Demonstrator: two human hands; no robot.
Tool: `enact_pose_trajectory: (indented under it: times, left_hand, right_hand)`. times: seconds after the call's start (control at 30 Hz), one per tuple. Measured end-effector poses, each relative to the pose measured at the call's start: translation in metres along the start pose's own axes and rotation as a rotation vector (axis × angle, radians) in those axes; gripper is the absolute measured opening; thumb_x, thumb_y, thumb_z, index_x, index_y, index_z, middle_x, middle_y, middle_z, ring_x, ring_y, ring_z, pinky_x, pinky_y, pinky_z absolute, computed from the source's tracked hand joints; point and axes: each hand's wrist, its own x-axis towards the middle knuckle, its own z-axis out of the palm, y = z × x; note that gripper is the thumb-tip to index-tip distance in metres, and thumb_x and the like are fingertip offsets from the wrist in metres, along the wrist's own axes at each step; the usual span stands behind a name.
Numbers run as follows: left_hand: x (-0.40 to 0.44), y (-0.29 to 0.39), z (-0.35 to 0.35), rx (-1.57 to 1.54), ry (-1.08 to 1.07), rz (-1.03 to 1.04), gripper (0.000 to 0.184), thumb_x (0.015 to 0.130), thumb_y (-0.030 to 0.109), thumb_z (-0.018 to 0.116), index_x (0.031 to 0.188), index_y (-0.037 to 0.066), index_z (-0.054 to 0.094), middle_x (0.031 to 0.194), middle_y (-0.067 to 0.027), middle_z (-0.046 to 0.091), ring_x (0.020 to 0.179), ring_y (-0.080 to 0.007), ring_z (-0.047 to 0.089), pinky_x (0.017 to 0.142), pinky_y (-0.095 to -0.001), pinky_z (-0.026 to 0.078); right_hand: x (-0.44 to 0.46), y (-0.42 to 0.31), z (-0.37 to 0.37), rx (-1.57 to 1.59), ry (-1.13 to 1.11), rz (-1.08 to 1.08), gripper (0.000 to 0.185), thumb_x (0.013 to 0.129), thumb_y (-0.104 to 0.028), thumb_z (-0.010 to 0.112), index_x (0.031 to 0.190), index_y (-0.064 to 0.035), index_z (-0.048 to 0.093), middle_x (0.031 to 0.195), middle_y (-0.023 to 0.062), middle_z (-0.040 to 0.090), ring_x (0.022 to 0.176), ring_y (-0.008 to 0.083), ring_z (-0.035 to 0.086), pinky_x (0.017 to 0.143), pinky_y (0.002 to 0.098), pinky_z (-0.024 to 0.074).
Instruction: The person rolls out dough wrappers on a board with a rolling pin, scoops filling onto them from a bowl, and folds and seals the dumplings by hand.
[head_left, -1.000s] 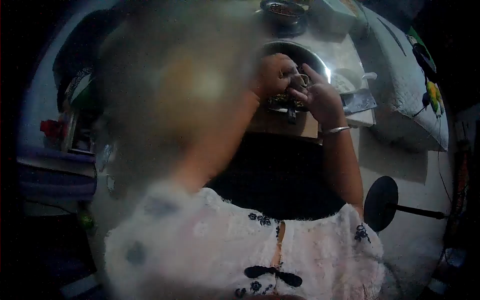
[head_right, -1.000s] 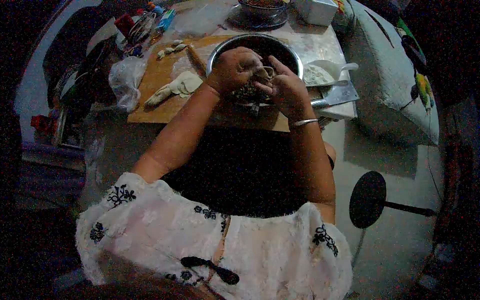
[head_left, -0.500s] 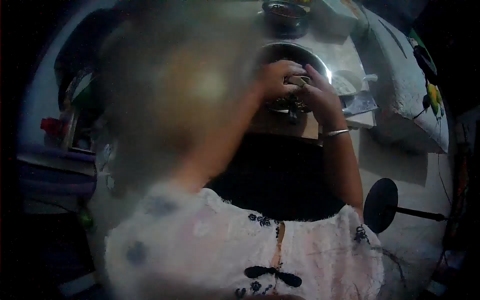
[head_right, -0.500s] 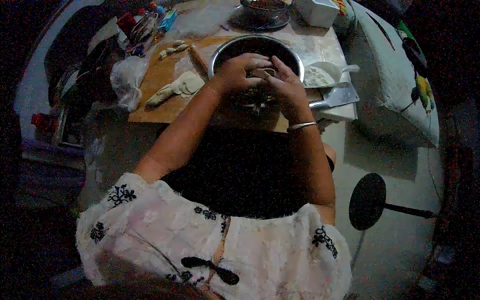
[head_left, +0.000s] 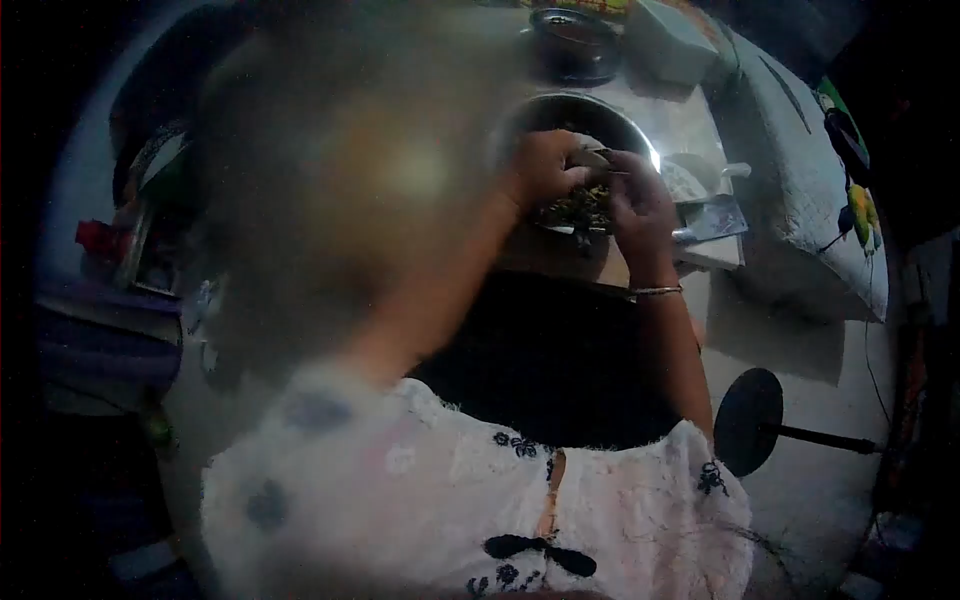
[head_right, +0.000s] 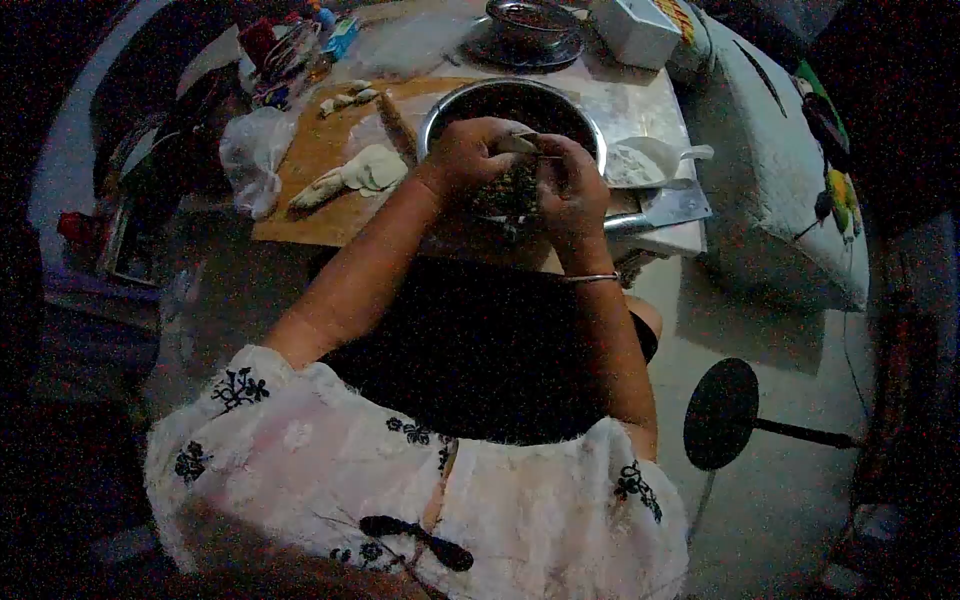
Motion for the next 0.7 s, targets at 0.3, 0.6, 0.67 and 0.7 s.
enact_pose_trajectory:
  times: [0.3, 0.6, 0.67, 0.7]
  left_hand:
    - [-0.001, -0.001, 0.001, -0.138, 0.029, 0.047, 0.033, 0.073, 0.014, 0.067, 0.106, 0.009, 0.063, 0.100, -0.0105, 0.065, 0.092, -0.0246, 0.063, 0.080, -0.0337, 0.051]
    - [-0.001, -0.001, 0.001, -0.164, -0.040, 0.000, 0.032, 0.075, 0.012, 0.068, 0.106, 0.007, 0.062, 0.099, -0.0097, 0.066, 0.091, -0.0196, 0.064, 0.080, -0.0314, 0.051]
    - [-0.003, -0.004, 0.006, -0.299, 0.034, -0.019, 0.030, 0.071, 0.014, 0.070, 0.101, 0.009, 0.064, 0.089, -0.0110, 0.066, 0.082, -0.0221, 0.065, 0.072, -0.0317, 0.051]
    - [-0.003, -0.004, 0.006, -0.300, 0.033, -0.019, 0.030, 0.071, 0.014, 0.070, 0.101, 0.009, 0.064, 0.089, -0.0110, 0.066, 0.082, -0.0221, 0.065, 0.072, -0.0317, 0.051]
  right_hand:
    - [0.000, -0.009, 0.000, -0.269, -0.059, -0.044, 0.025, 0.082, -0.003, 0.058, 0.107, -0.0084, 0.059, 0.106, 0.0116, 0.060, 0.095, 0.0264, 0.062, 0.077, 0.0342, 0.0513]
    - [0.002, -0.007, -0.004, -0.340, -0.021, -0.232, 0.022, 0.080, -0.004, 0.061, 0.101, -0.0076, 0.060, 0.096, 0.0116, 0.063, 0.087, 0.0271, 0.063, 0.071, 0.0349, 0.0516]
    - [0.001, -0.008, -0.006, -0.402, -0.058, -0.156, 0.019, 0.081, -0.005, 0.062, 0.101, -0.0067, 0.061, 0.095, 0.0116, 0.064, 0.086, 0.0254, 0.064, 0.071, 0.0336, 0.0516]
    - [0.001, -0.005, -0.007, -0.402, -0.058, -0.155, 0.019, 0.081, -0.005, 0.062, 0.101, -0.0067, 0.061, 0.095, 0.0116, 0.064, 0.086, 0.0254, 0.064, 0.071, 0.0336, 0.0516]
